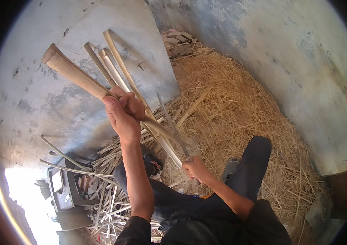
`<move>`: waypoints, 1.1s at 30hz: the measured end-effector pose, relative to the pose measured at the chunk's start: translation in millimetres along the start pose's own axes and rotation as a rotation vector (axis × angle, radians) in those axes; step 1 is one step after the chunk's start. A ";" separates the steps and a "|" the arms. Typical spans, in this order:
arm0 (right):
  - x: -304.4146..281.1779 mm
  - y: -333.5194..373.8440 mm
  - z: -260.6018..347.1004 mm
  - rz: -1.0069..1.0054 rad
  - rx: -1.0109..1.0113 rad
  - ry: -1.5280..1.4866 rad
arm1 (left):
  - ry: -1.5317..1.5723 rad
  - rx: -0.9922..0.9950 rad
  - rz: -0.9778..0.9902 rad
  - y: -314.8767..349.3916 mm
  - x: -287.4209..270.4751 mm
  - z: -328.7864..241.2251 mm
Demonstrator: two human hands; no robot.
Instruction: The person sits on a straw-covered floor and uses a machete to split long bamboo stalks into thin strips. They hold the stalks against their legs and repeatedly strike them with the blade to separate the fibers. Later, they use a utility knife to refine the edges of the split strips.
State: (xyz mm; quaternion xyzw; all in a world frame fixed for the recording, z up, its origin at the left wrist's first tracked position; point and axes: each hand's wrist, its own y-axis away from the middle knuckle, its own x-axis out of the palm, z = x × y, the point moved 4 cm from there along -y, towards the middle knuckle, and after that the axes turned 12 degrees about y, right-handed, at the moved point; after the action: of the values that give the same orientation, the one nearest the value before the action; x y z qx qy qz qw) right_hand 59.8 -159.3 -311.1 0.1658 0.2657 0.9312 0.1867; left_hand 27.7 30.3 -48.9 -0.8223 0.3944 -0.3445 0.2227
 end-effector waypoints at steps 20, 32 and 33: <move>3.5 -18.4 6.9 -0.031 -0.099 0.152 | -0.038 -0.020 -0.066 6.3 2.4 -3.6; -66.3 -127.0 -164.7 -0.131 0.028 0.476 | 0.034 -0.029 -0.025 -1.9 6.7 -0.3; -69.4 -119.2 -171.7 -0.061 0.072 0.528 | 0.024 -0.031 -0.026 0.8 4.9 0.0</move>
State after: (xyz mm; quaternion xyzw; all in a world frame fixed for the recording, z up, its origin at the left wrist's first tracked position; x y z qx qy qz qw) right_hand 81.4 -169.9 -530.0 -0.0846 0.3430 0.9260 0.1330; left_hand 29.5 25.9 -47.4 -0.8266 0.3915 -0.3510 0.2004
